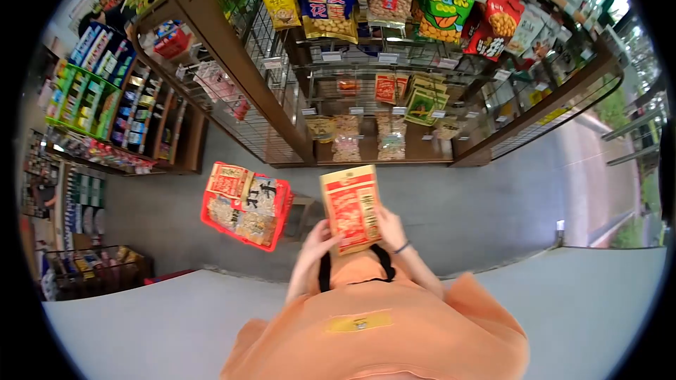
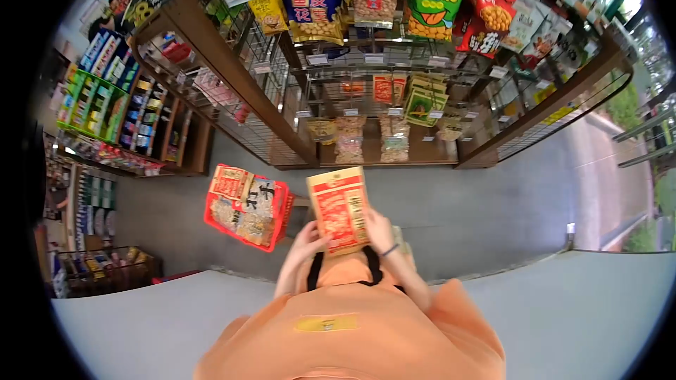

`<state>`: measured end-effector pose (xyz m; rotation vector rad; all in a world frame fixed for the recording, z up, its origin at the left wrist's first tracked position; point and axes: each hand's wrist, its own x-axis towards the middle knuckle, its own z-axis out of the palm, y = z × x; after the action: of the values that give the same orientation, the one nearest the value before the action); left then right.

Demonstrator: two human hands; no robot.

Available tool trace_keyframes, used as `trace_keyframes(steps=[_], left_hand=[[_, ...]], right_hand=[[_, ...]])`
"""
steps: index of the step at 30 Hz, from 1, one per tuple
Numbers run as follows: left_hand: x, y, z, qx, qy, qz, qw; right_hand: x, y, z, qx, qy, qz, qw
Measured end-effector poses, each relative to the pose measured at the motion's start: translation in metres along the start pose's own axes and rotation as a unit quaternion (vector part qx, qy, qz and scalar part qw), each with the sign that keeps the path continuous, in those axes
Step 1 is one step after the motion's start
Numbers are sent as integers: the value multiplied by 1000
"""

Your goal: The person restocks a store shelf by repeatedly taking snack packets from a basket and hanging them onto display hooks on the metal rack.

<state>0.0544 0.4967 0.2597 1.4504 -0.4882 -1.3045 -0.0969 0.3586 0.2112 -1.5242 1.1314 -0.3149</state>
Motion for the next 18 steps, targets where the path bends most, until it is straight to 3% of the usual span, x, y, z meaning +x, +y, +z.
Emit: trace_keyframes(steps=[4, 8, 11, 14, 15, 18], left_hand=[[40, -17, 73, 60, -37, 10, 997], [53, 2, 130, 188, -67, -41, 979], [67, -21, 142, 313, -53, -13, 948], [65, 18, 164, 354, -59, -76, 930], [69, 16, 164, 377, -29, -53, 924], [91, 14, 152, 318, -19, -57, 946]], right_hand=[[10, 77, -50, 128, 82, -43, 987], [-13, 67, -99, 236, 67, 35, 969], [-18, 88, -104, 316, 91, 80, 941], [-19, 92, -102, 406, 82, 85, 906], [-19, 88, -102, 391, 89, 90, 912], [-10, 83, -95, 378, 118, 96, 913]])
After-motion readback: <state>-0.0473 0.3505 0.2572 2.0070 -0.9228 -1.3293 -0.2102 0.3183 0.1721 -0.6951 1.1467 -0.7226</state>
